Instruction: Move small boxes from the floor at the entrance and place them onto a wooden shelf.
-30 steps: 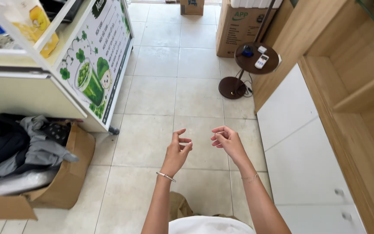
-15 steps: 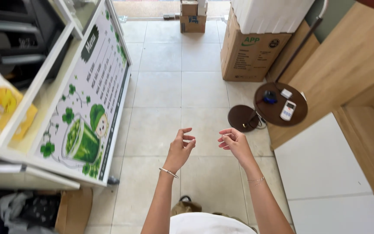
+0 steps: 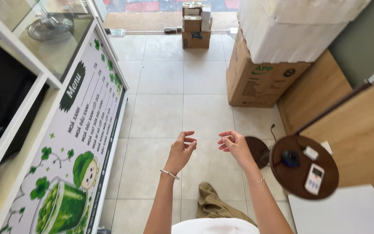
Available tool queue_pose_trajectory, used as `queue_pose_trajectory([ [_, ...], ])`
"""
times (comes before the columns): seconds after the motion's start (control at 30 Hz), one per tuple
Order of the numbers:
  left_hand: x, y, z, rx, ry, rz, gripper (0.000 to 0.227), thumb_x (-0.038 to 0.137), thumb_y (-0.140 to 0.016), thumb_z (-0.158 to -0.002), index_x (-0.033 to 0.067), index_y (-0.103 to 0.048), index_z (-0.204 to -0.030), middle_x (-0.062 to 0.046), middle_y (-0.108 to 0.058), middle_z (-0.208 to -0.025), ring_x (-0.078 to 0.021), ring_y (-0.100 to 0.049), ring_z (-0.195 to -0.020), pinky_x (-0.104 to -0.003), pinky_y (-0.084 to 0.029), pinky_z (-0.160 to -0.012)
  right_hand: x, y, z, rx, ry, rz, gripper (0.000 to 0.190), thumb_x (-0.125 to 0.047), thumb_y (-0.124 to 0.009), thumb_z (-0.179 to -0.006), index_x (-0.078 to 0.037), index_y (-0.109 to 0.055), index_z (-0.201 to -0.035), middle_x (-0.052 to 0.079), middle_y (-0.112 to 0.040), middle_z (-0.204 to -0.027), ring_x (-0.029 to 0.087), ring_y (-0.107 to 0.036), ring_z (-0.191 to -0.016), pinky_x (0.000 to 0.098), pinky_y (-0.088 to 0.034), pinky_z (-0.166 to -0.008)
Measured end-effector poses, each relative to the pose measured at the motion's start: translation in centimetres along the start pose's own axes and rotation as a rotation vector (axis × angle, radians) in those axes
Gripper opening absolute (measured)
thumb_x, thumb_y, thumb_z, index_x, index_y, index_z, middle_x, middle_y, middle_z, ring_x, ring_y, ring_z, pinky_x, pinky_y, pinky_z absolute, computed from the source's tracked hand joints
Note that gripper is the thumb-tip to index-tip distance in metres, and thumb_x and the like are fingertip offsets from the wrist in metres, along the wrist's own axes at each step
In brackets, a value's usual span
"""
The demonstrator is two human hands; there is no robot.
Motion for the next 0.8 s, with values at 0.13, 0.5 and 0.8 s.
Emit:
queue_pose_trajectory([
  [0.13, 0.6, 0.2, -9.5, 0.042, 0.027, -0.008, 0.038, 0.018, -0.064, -0.095, 0.0064, -0.058, -0.131, -0.009, -0.076, -0.107, -0.0155, -0.076, -0.087, -0.030, -0.060, -0.076, -3.9, 0.7, -9.6, -0.051, 0.030, 0.012, 0.022, -0.014, -0.058, -0.097, -0.002, -0.069, -0.112, 0.009, -0.076, -0.093, 0.016, -0.074, -0.081, 0.0291, -0.058, -0.074],
  [0.5, -0.1, 3.5, -33.1, 0.067, 0.071, 0.005, 0.038, 0.017, -0.064, -0.094, 0.0074, -0.059, -0.130, -0.007, -0.076, -0.107, -0.0146, -0.075, -0.087, -0.030, -0.060, -0.076, -7.1, 0.0, -34.6, -0.067, -0.030, 0.045, 0.021, -0.015, -0.059, -0.097, -0.004, -0.070, -0.111, 0.007, -0.076, -0.090, 0.015, -0.074, -0.079, 0.0295, -0.058, -0.072],
  [0.8, 1.5, 9.7, -56.5, -0.050, 0.059, -0.020, 0.036, 0.019, -0.064, -0.095, 0.0068, -0.060, -0.129, -0.008, -0.076, -0.106, -0.0154, -0.074, -0.087, -0.032, -0.059, -0.076, -12.4, -3.4, -56.0, -0.001, -0.036, -0.006, 0.021, -0.015, -0.060, -0.097, -0.003, -0.069, -0.112, 0.008, -0.077, -0.091, 0.015, -0.075, -0.079, 0.0291, -0.058, -0.070],
])
Point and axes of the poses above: each hand's wrist, its own z-axis away from the middle knuckle, its own y-axis out of the back of the hand, x = y × z, the point moved 6 cm from there along -z, towards the middle knuckle
